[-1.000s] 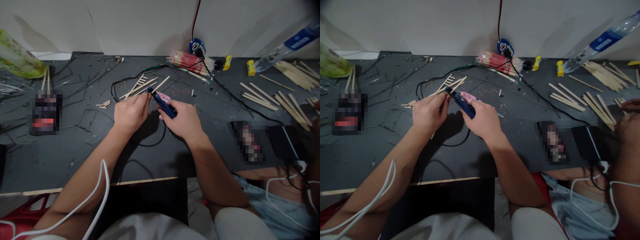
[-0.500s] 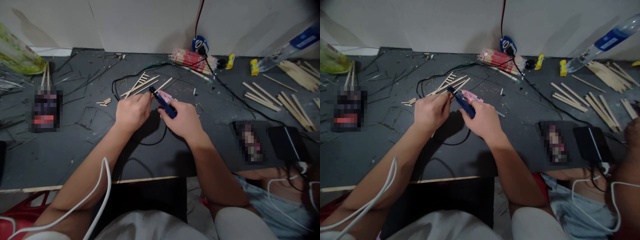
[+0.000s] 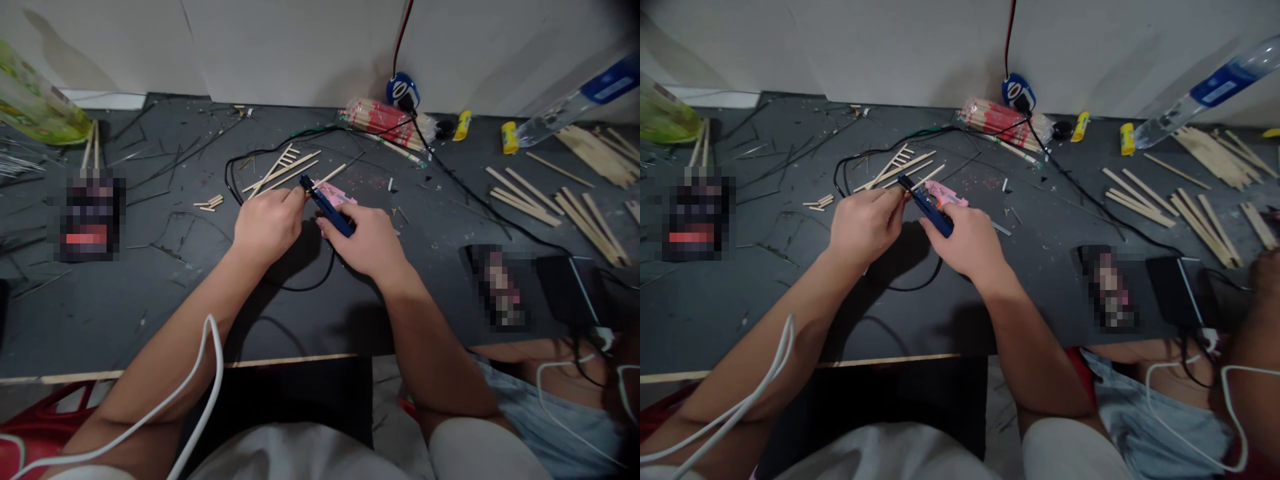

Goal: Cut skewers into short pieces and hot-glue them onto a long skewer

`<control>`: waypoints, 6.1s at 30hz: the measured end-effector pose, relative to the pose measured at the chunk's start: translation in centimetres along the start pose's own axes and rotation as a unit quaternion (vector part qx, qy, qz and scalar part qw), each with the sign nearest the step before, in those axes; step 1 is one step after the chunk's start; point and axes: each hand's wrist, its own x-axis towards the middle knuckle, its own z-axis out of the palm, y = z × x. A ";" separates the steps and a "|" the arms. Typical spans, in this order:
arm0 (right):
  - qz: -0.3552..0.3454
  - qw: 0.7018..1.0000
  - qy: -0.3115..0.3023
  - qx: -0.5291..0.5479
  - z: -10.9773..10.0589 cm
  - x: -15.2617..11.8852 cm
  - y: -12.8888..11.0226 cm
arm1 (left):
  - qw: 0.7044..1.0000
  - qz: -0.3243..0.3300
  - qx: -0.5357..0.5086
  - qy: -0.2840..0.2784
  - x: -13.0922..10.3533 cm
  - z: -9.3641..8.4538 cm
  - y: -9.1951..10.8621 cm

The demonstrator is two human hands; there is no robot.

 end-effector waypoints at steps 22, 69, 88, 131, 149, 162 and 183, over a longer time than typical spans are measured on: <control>-0.010 0.998 -0.023 -0.052 0.5 -0.3 -1.0 | 0.999 0.014 0.035 -0.027 0.0 -0.3 0.1; 0.086 0.987 0.001 -0.134 -0.4 -1.1 -1.3 | 0.999 0.020 -0.036 0.006 0.0 1.2 0.4; 0.127 0.983 0.120 -0.063 -1.8 -10.0 -2.8 | 0.960 0.183 -0.170 0.123 -2.9 0.7 4.1; 0.135 0.988 -0.075 -0.012 -5.6 -8.2 0.0 | 0.740 -0.128 -0.652 -0.105 -2.1 1.8 6.1; 0.249 0.953 -0.171 -0.034 -5.5 -7.1 -3.3 | 0.980 0.097 -0.168 -0.048 -2.0 1.0 4.1; 0.216 0.941 -0.252 -0.067 -7.5 -5.9 -3.8 | 0.988 0.140 -0.044 -0.041 -1.9 0.9 3.1; 0.229 0.963 -0.135 -0.042 -4.6 -8.9 -4.2 | 0.951 0.016 -0.308 -0.019 -2.7 1.6 4.9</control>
